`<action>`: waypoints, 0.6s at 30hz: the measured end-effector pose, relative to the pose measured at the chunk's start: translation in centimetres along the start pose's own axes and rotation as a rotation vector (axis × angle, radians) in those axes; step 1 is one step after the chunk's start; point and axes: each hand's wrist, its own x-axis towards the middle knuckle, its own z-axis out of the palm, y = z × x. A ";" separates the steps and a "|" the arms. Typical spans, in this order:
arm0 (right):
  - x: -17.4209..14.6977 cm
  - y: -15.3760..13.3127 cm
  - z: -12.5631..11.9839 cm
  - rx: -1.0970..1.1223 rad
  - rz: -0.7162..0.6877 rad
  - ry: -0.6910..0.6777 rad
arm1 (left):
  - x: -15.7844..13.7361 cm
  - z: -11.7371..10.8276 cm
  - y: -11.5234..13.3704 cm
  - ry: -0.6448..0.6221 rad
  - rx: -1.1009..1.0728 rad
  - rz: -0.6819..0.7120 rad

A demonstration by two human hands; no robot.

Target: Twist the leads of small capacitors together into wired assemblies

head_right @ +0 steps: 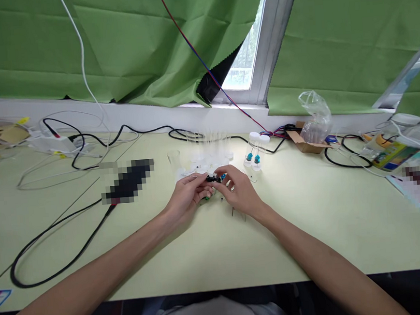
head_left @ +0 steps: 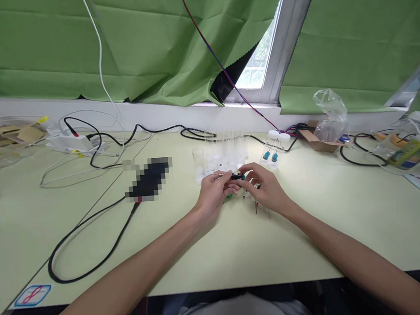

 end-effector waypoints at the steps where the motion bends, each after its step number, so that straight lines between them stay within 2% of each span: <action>1: 0.0 0.0 0.0 0.003 -0.010 0.004 | 0.0 0.0 0.0 -0.001 0.001 0.000; 6: 0.0 0.3 0.1 0.004 -0.014 0.024 | -0.2 0.1 0.0 0.000 0.006 -0.005; 12: 0.1 0.4 0.1 0.008 0.059 0.013 | -0.2 0.1 0.0 0.009 0.002 -0.023; 18: 0.0 0.0 0.0 0.002 0.014 0.007 | -0.2 0.1 0.1 0.008 0.003 0.003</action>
